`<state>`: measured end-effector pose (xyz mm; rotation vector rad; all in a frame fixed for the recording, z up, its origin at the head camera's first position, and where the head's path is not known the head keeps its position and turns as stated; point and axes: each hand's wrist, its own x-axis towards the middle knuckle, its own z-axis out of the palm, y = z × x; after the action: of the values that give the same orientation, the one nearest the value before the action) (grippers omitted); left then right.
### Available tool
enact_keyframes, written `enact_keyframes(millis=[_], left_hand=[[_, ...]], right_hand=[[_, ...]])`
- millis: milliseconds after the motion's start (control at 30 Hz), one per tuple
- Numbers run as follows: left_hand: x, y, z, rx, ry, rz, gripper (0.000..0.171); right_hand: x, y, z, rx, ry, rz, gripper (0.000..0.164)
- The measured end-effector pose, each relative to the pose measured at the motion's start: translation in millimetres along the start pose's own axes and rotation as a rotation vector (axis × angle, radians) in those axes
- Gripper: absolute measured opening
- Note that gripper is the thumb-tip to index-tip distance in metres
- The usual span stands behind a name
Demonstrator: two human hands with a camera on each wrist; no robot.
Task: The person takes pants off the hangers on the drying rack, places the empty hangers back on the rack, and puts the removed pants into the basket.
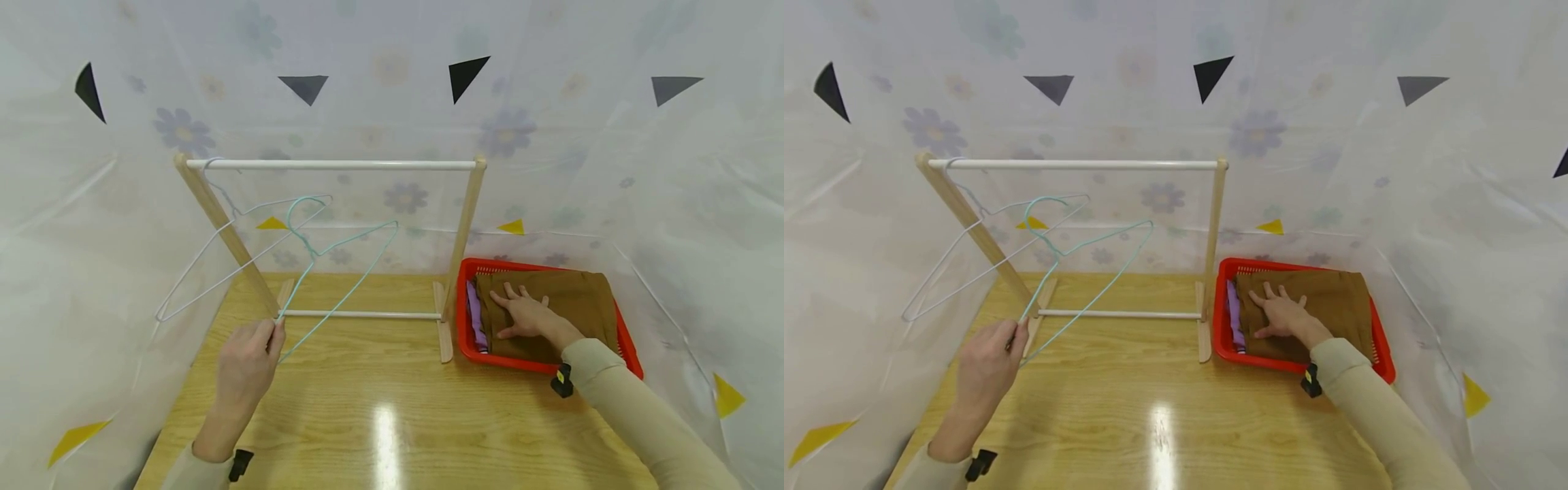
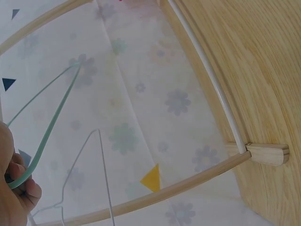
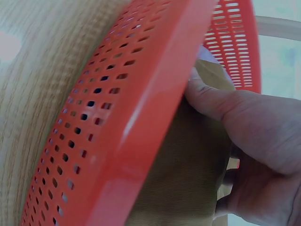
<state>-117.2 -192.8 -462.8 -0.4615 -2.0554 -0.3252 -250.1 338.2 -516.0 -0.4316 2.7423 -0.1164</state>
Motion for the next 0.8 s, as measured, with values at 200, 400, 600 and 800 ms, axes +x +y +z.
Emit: enact_keyframes(millis=[200, 400, 600, 800], left_hand=[[0.9, -0.8, -0.5, -0.007, 0.004, -0.001, 0.051], [3.1, 1.1, -3.7, 0.003, -0.029, 0.008, 0.050], [4.3, 1.7, -4.3, -0.003, -0.032, -0.009, 0.051], [3.4, 0.5, -3.0, 0.007, -0.026, 0.007, 0.051]], right_hand=[[-9.7, 2.4, -10.9, 0.038, 0.021, -0.038, 0.108], [-24.1, 14.9, -26.9, 0.094, 0.065, -0.083, 0.103], [-39.1, 40.4, -44.1, 0.083, 0.092, -0.031, 0.106], [-53.5, 69.1, -54.3, 0.030, 0.147, 0.006, 0.109]])
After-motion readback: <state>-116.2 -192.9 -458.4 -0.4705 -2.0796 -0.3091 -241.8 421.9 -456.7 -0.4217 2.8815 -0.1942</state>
